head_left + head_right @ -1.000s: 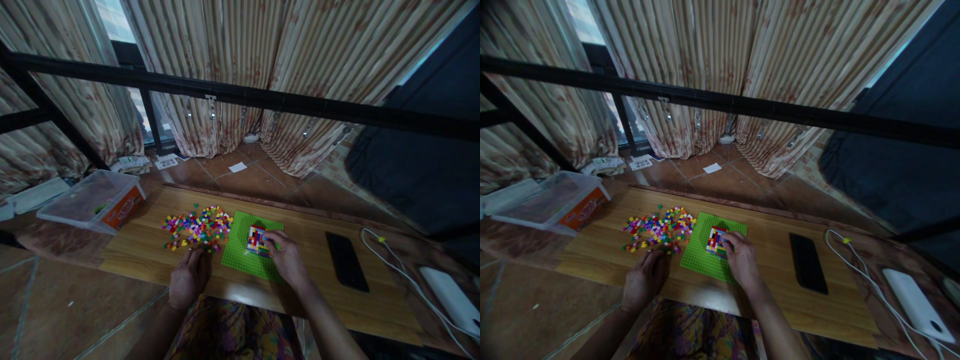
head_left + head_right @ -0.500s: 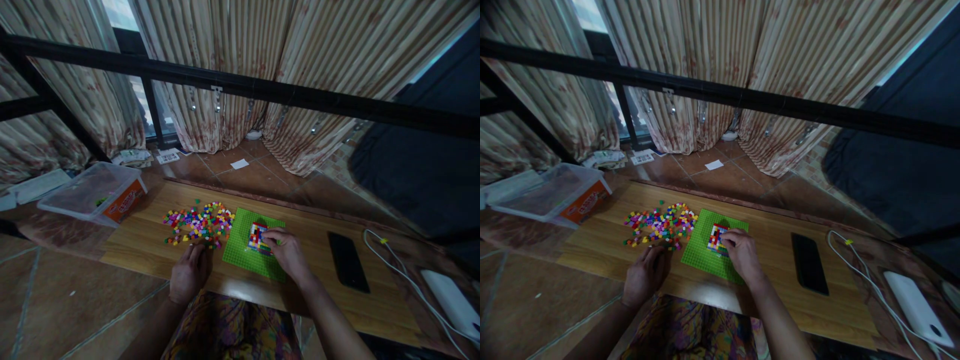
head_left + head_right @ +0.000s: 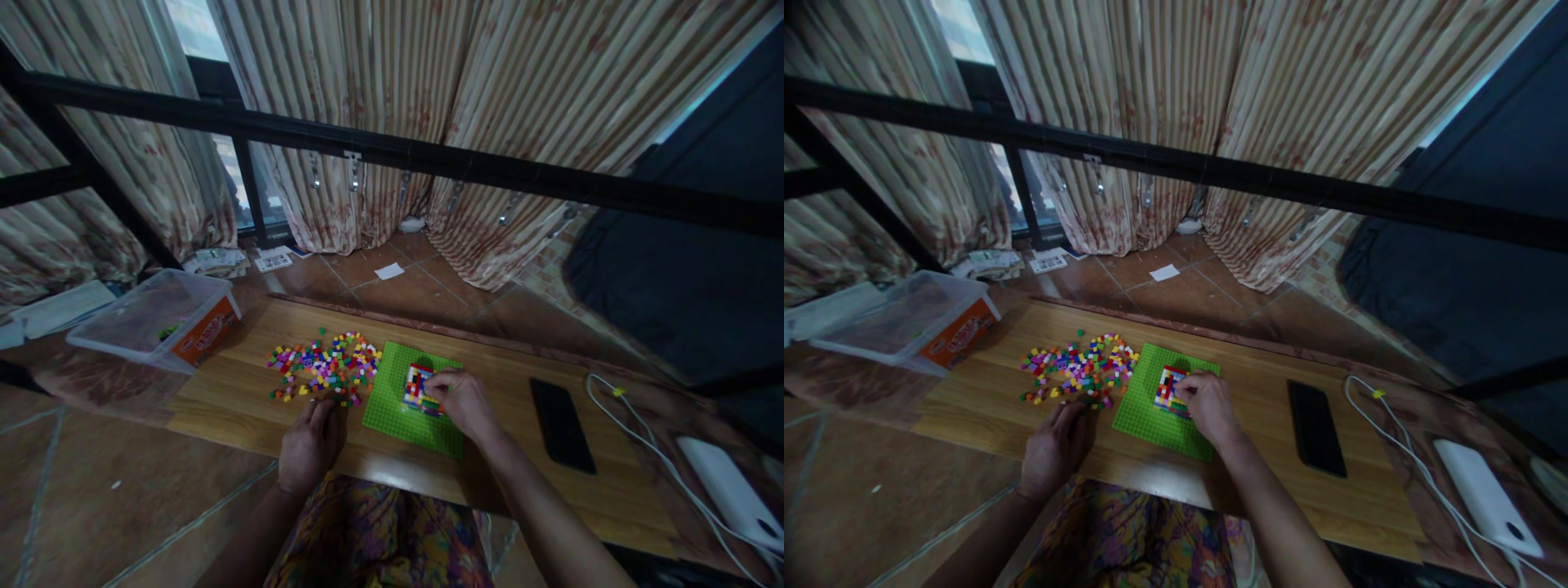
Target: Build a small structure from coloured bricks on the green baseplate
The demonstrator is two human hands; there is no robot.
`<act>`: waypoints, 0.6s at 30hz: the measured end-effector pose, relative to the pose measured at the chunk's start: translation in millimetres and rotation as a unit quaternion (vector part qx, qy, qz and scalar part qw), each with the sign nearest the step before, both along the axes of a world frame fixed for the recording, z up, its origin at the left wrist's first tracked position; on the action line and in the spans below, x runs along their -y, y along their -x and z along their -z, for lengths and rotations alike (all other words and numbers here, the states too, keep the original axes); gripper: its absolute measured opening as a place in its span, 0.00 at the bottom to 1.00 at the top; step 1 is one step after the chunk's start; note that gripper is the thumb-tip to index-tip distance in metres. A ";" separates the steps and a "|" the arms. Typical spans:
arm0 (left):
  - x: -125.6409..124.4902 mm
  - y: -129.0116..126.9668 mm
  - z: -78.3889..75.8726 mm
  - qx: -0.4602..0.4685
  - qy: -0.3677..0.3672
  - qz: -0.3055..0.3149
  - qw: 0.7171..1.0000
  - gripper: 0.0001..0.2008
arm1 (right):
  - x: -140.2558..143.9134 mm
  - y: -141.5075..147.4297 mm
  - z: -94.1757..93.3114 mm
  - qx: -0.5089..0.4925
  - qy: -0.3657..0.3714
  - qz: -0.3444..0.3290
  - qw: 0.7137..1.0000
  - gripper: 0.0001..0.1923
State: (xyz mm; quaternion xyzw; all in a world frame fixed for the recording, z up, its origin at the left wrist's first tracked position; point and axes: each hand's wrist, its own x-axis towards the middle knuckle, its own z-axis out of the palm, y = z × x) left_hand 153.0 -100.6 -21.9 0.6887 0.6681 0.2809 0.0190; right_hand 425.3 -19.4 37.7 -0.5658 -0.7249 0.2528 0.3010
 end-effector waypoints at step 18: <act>-0.1 0.1 -1.3 0.029 -0.005 0.014 0.999 0.10 | 103.1 39.5 21.5 -0.158 -0.031 0.037 0.986 0.10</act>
